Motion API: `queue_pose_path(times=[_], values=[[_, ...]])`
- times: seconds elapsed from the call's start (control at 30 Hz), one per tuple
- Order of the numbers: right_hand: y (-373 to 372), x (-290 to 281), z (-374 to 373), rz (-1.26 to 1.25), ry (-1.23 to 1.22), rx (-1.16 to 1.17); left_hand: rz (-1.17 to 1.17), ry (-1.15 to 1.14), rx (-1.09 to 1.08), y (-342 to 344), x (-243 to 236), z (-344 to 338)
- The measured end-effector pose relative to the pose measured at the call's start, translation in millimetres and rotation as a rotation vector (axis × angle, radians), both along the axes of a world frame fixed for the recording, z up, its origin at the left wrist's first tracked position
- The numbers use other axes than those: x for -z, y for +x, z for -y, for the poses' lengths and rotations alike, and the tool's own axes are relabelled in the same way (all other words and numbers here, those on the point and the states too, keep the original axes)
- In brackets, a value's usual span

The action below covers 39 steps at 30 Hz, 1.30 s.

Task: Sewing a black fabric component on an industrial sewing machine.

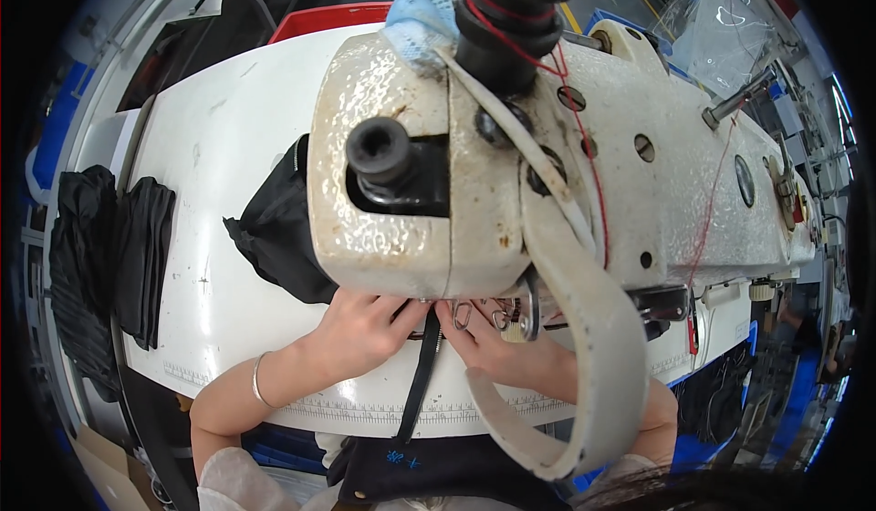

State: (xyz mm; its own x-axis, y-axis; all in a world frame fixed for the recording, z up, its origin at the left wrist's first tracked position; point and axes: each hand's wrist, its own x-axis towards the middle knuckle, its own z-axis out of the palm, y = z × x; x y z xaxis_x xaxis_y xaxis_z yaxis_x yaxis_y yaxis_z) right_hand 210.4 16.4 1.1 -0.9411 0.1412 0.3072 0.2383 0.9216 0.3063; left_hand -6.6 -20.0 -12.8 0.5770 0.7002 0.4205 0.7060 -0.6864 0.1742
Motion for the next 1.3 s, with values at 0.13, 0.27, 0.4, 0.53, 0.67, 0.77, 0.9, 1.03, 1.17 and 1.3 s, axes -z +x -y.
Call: queue_pose_path(times=[0.13,0.27,0.4,0.53,0.67,0.77,0.9,1.03,1.17,1.3], values=[[1.8,0.6,2.1,0.091,0.055,-0.021,-0.054,0.111,-0.012,4.8,-10.8,-0.5],[-0.4,6.5,7.3,0.334,0.181,0.057,0.007,-0.014,-0.05,0.8,4.6,2.5],[4.4,18.1,7.9,0.264,0.147,0.134,0.036,-0.077,-0.036,0.6,4.4,-3.2],[3.4,20.5,3.8,0.319,0.375,0.177,0.07,-0.086,-0.031,1.4,1.5,-9.8],[4.5,49.0,2.2,0.001,-0.226,0.07,0.053,0.034,-0.037,3.8,1.5,-14.5],[10.1,48.4,2.7,-0.259,-0.297,0.152,0.04,0.068,-0.054,3.9,-0.5,-16.4],[14.6,30.1,-10.3,-0.31,0.008,0.111,0.108,-0.005,-0.066,0.6,0.2,-16.4],[5.5,33.6,-12.7,-0.452,-0.301,0.206,0.126,-0.092,-0.083,-0.3,-15.2,-14.7],[7.2,11.0,-11.3,-0.213,-0.253,0.045,0.156,-0.158,-0.122,-14.5,-40.6,-5.1],[-1.8,-1.3,-5.1,-0.044,0.036,-0.1,0.097,-0.252,-0.122,-2.5,-43.8,1.1]])
